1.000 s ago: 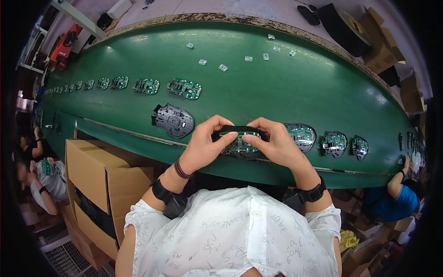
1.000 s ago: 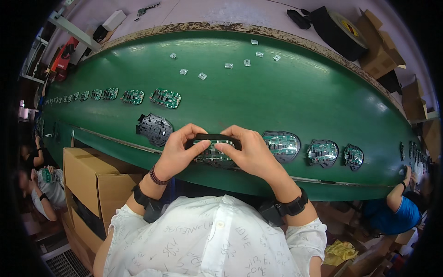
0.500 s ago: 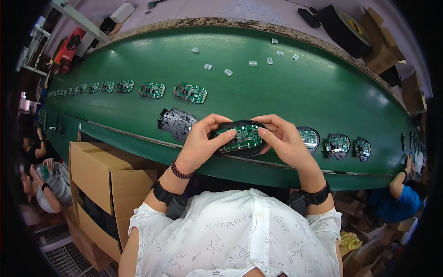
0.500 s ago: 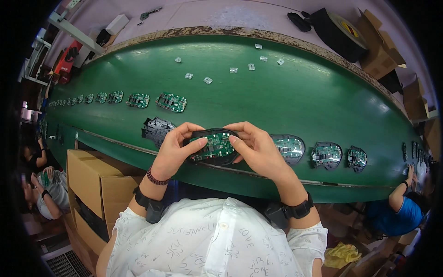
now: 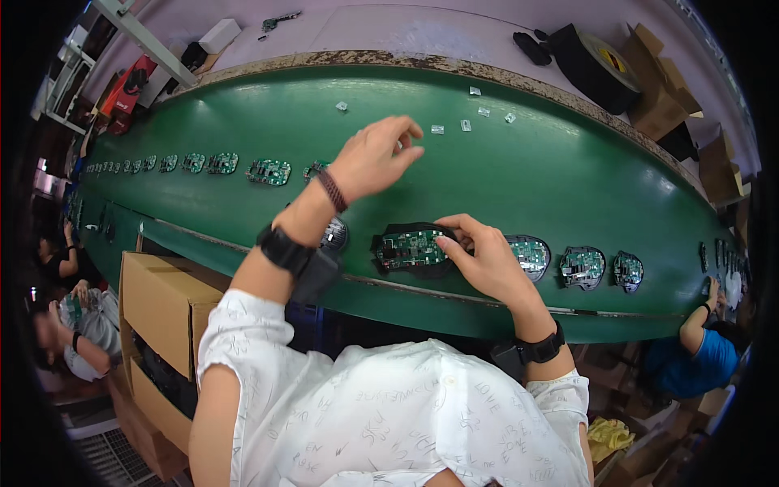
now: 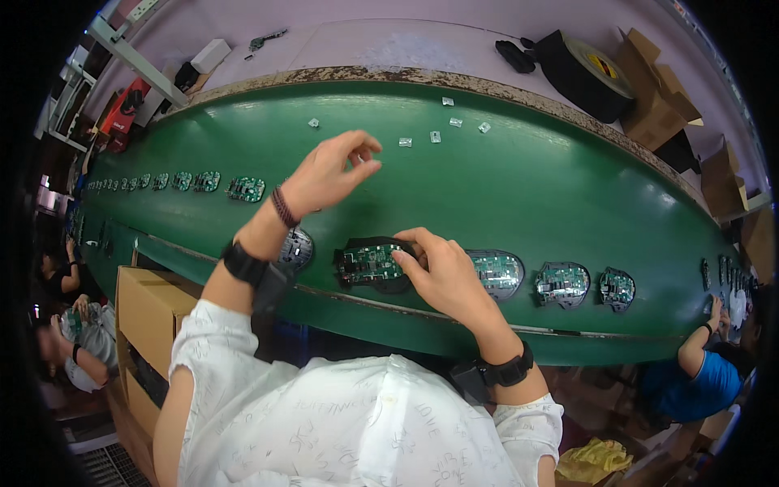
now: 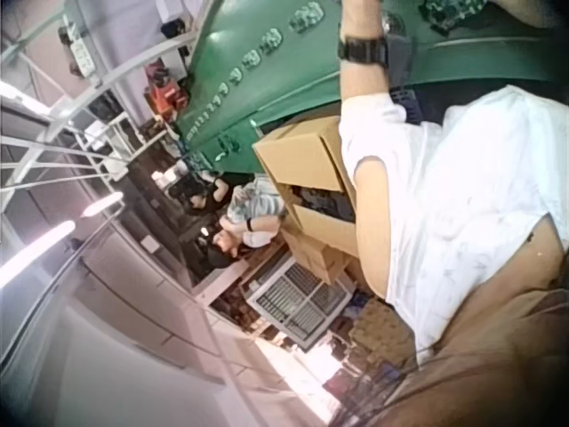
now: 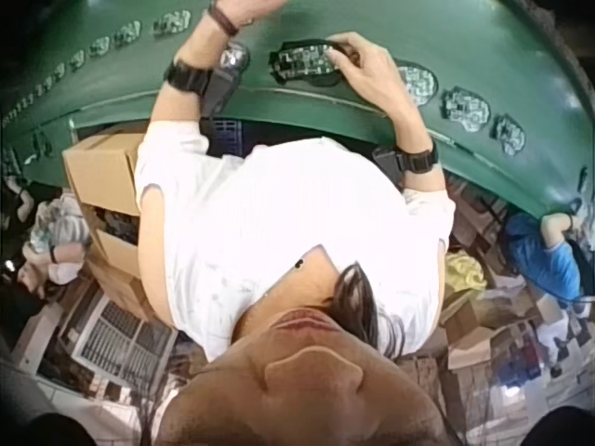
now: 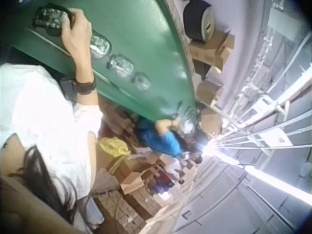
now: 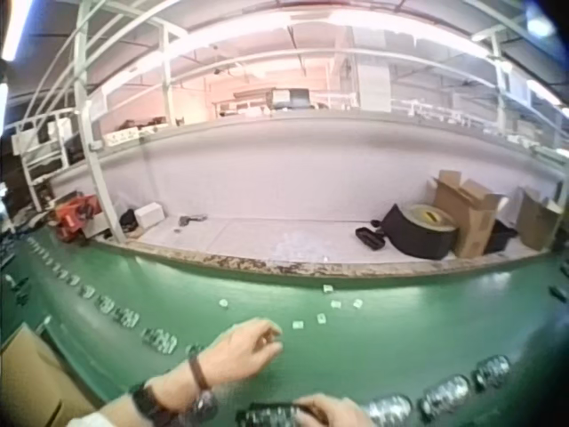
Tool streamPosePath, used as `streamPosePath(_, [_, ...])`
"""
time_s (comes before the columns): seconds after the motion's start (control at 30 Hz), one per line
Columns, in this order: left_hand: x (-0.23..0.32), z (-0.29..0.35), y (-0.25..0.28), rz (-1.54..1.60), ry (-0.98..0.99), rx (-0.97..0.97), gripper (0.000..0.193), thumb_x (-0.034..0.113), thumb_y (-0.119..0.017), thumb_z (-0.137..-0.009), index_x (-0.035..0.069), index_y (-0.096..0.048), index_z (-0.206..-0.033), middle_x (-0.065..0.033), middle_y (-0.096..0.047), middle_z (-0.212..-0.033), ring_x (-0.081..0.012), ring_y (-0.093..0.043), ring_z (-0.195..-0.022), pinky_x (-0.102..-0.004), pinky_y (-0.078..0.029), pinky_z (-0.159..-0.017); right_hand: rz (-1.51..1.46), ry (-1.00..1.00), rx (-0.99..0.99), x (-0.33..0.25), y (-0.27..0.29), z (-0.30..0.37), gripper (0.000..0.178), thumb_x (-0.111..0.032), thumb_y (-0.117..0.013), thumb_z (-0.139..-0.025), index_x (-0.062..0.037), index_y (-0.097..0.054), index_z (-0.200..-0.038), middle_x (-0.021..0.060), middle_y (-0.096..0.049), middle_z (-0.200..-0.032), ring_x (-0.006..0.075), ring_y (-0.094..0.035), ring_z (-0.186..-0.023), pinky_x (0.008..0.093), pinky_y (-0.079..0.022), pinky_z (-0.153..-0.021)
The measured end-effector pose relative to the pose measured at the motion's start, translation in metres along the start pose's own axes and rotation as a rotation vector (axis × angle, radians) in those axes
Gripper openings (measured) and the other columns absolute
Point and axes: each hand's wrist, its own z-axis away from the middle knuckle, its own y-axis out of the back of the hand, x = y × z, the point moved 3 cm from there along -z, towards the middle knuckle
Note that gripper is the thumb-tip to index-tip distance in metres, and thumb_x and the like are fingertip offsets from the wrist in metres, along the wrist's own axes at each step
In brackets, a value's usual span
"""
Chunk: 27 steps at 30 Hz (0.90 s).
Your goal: Manually assemble components into plastic electronic housings on a factory assembly line.
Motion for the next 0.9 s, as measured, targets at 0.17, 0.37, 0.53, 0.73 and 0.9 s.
streamPosePath(0.17, [0.031, 0.018, -0.004, 0.121, -0.204, -0.246, 0.042, 0.028, -0.07, -0.084, 0.003, -0.058, -0.115, -0.0076, -0.062, -0.101, -0.018, -0.06, -0.091, -0.0326, -0.048, -0.081, -0.194, 0.085, 0.15, -0.004, 0.01, 0.012, 0.018, -0.005, -0.06, -0.087, 0.0014, -0.059, -0.104, 0.0119, -0.065, -0.091, 0.022, -0.063, -0.082, 0.0315, -0.05, -0.067])
streamPosePath(0.37, [0.057, 0.089, -0.011, 0.288, -0.354, 0.157, 0.024, -0.006, -0.07, -0.07, 0.001, -0.061, -0.092, -0.0095, -0.062, -0.093, -0.0266, -0.06, -0.086, -0.035, -0.049, -0.077, -0.18, 0.442, 0.341, -0.011, 0.018, 0.022, 0.026, 0.009, -0.065, -0.077, -0.0021, -0.059, -0.1, 0.0134, -0.063, -0.103, 0.0274, -0.063, -0.092, 0.0358, -0.052, -0.077])
streamPosePath(0.53, [0.065, 0.1, 0.0, 0.015, -0.622, 0.257, 0.02, -0.003, -0.07, -0.068, 0.004, -0.062, -0.085, -0.0073, -0.063, -0.094, -0.0251, -0.061, -0.089, -0.0401, -0.05, -0.08, 0.02, 0.739, 0.307, -0.028, 0.019, 0.028, 0.038, 0.01, -0.07, -0.064, -0.0059, -0.062, -0.098, 0.0096, -0.062, -0.104, 0.0286, -0.062, -0.097, 0.0359, -0.052, -0.078])
streamPosePath(0.73, [0.066, 0.108, 0.006, -0.041, -0.673, 0.27, 0.019, 0.0, -0.071, -0.068, 0.004, -0.063, -0.085, -0.0065, -0.063, -0.096, -0.0241, -0.061, -0.091, -0.042, -0.051, -0.085, 0.211, 0.769, 0.285, -0.039, 0.013, 0.028, 0.041, 0.006, -0.07, -0.061, -0.0097, -0.068, -0.098, 0.0082, -0.061, -0.1, 0.0268, -0.061, -0.089, 0.0355, -0.052, -0.072])
streamPosePath(0.9, [0.064, 0.113, 0.006, -0.027, -0.664, 0.237, 0.02, 0.0, -0.069, -0.067, 0.003, -0.063, -0.086, -0.0079, -0.061, -0.097, -0.0244, -0.06, -0.092, -0.0431, -0.051, -0.085, 0.204, 0.712, 0.169, -0.045, 0.014, 0.028, 0.044, 0.006, -0.067, -0.058, -0.0097, -0.067, -0.099, 0.0082, -0.058, -0.1, 0.027, -0.057, -0.086, 0.0361, -0.051, -0.072])
